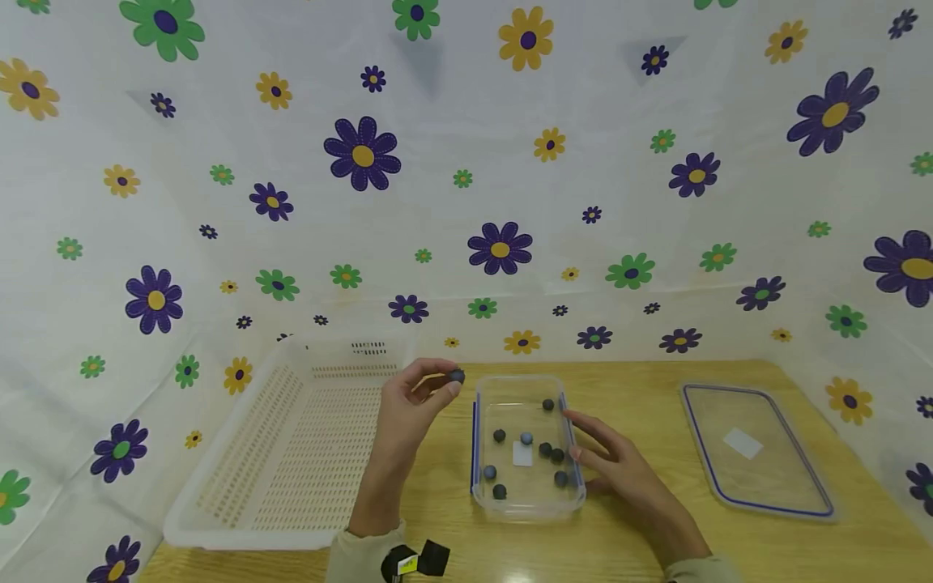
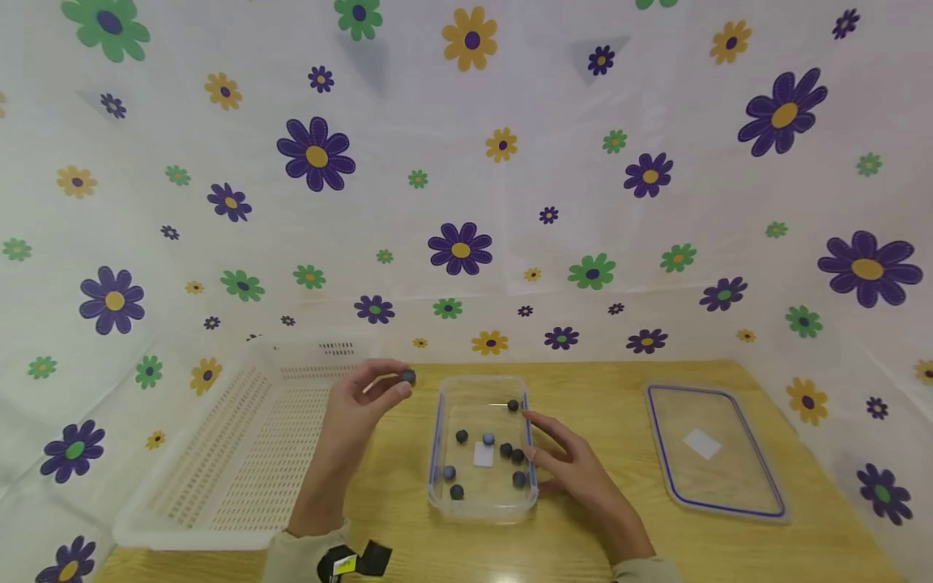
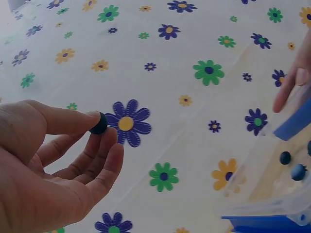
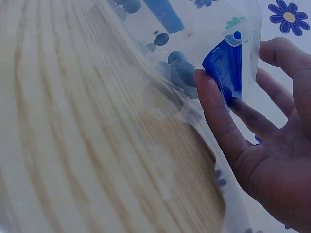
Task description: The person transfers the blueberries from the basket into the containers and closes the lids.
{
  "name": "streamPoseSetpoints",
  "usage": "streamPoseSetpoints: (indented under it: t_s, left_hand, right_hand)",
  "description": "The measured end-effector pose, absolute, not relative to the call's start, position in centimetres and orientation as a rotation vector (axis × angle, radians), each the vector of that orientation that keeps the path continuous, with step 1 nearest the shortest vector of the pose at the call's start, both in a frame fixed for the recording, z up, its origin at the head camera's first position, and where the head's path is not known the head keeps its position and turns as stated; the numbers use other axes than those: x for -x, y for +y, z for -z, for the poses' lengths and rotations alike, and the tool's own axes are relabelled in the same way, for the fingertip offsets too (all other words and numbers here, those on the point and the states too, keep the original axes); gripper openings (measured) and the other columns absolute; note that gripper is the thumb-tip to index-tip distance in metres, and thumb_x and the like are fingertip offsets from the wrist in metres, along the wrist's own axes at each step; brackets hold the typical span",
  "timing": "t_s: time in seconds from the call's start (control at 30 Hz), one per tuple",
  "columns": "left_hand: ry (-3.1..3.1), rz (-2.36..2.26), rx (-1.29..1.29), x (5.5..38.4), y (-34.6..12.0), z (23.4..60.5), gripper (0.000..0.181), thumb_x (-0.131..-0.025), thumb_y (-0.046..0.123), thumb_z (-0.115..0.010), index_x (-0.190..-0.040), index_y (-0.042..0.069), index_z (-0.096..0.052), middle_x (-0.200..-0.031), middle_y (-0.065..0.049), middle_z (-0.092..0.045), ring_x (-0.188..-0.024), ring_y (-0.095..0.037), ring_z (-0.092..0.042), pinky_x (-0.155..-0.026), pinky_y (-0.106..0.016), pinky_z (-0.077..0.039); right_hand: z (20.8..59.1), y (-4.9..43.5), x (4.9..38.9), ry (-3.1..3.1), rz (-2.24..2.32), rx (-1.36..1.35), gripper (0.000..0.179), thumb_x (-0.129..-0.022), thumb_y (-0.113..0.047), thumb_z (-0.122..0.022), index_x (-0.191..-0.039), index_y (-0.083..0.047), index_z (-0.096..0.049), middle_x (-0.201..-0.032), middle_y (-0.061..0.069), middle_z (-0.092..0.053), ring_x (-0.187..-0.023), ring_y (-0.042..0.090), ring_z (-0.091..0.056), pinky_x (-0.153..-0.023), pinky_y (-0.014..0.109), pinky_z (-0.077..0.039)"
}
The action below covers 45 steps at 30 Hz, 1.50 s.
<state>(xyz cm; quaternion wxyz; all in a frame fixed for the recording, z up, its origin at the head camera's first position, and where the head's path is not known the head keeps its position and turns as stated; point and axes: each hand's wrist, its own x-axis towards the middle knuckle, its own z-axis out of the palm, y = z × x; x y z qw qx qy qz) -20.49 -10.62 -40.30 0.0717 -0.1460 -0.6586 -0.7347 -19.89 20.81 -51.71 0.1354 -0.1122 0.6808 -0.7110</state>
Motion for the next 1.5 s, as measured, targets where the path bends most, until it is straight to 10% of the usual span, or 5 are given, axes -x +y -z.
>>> streamPoseSetpoints:
  t_s: [0.7, 1.5]
  left_hand:
    - [-2.283, 2.263, 0.635, 22.5, -7.1, 47.6, 0.023, -0.092, -0.004, -0.072, -0.115, -0.008, -0.068, -0.117, -0.021, -0.065, -0.110, -0.032, -0.067, -0.087, -0.026, -0.056]
    - [-2.403, 1.984, 0.802, 21.1, -6.5, 45.2, 0.016, -0.099, 0.004, -0.067, -0.115, 0.001, -0.070, -0.118, -0.017, -0.068, -0.112, -0.037, -0.066, -0.090, -0.026, -0.055]
  right_hand:
    - [51.5, 20.9, 20.1, 1.993, 2.033, 0.356, 0.063, -0.105, -0.017, -0.060, -0.160, -0.008, -0.032, -0.169, 0.019, -0.014, -0.139, 0.059, -0.034, -0.085, 0.055, -0.058]
    - [51.3, 20.9, 20.1, 2.002, 2.020, 0.357, 0.060, -0.106, -0.015, -0.058, -0.160, -0.010, -0.033, -0.169, 0.018, -0.015, -0.140, 0.059, -0.033, -0.083, 0.055, -0.059]
